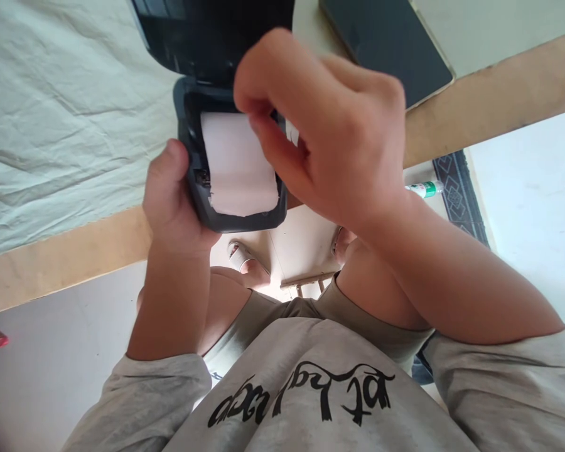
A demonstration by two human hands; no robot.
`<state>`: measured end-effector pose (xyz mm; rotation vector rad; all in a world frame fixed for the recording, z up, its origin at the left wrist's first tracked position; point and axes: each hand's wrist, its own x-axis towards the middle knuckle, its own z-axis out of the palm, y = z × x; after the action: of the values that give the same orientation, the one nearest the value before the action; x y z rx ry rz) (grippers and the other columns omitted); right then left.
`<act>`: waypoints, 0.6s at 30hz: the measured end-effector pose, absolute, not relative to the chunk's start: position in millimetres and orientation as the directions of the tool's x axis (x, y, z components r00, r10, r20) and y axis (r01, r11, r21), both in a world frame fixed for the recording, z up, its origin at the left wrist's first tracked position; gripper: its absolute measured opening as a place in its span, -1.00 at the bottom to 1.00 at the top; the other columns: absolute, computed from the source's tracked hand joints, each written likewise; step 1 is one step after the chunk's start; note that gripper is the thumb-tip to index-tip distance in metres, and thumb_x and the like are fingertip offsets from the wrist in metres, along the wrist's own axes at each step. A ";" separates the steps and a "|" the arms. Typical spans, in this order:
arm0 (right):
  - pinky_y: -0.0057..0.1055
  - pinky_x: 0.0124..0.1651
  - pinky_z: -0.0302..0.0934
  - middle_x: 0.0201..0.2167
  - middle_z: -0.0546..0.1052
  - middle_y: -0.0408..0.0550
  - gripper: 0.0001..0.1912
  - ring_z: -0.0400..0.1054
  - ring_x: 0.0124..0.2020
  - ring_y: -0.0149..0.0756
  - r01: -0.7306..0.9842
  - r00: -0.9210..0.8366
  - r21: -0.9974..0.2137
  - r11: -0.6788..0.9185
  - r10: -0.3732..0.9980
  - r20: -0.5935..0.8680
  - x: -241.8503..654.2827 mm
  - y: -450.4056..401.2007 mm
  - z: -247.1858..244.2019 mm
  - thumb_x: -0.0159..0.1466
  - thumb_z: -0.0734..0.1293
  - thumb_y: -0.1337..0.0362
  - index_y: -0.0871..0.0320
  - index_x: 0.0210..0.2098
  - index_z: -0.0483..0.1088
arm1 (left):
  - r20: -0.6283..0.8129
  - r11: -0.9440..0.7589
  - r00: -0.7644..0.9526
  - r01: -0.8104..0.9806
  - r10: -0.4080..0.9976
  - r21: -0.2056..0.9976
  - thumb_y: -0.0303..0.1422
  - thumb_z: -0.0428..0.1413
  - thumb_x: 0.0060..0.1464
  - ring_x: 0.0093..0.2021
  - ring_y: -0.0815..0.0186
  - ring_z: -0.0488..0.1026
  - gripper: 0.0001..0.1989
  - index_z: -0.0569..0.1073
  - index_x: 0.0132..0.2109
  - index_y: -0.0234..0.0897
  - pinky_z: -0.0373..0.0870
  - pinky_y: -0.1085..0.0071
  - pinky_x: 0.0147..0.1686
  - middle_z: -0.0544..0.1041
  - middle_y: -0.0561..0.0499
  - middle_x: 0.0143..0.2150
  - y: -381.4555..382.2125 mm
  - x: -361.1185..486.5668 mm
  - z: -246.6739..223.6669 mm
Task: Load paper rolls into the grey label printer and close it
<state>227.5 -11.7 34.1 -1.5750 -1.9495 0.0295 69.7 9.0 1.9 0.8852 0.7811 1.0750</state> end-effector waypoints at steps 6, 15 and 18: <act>-0.42 -0.41 -0.23 -0.35 0.49 -0.14 -0.65 0.34 -0.32 -0.25 0.993 0.005 -0.116 -0.002 1.000 0.026 209.6 -3.4 51.0 0.20 0.17 0.02 -0.12 -0.08 0.40 | -0.158 0.215 0.208 -0.287 0.965 0.933 0.03 -0.06 0.15 0.15 0.07 0.35 -0.60 0.32 -0.30 -0.23 0.34 0.26 0.01 0.47 -0.10 -0.23 8.1 72.9 8.7; -0.37 -0.37 -0.11 -0.22 0.49 -0.16 -0.64 0.36 -0.22 -0.18 0.978 -0.103 -0.179 0.104 0.995 0.014 211.6 2.5 53.4 0.16 0.23 0.10 -0.14 -0.03 0.31 | -0.077 0.231 0.355 -0.413 0.932 0.881 -0.18 -0.06 0.23 0.08 0.19 0.40 -0.75 0.40 -0.18 -0.24 0.31 0.28 0.07 0.43 -0.04 -0.20 11.3 59.2 0.2; -0.38 -0.34 0.01 -0.26 0.49 -0.20 -0.61 0.35 -0.32 -0.34 0.936 -0.182 -0.281 0.213 0.974 0.134 218.4 -2.5 56.5 0.09 0.27 0.22 -0.08 -0.05 0.33 | -0.032 0.188 0.348 -0.423 0.937 0.886 -0.23 -0.03 0.23 -0.01 0.27 0.43 -0.77 0.40 -0.10 -0.24 0.34 0.35 0.00 0.43 0.00 -0.11 10.9 59.7 -0.4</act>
<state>218.4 -2.5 56.5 -1.7988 -2.2093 0.1950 59.7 10.9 -0.4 0.9286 0.6828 1.0689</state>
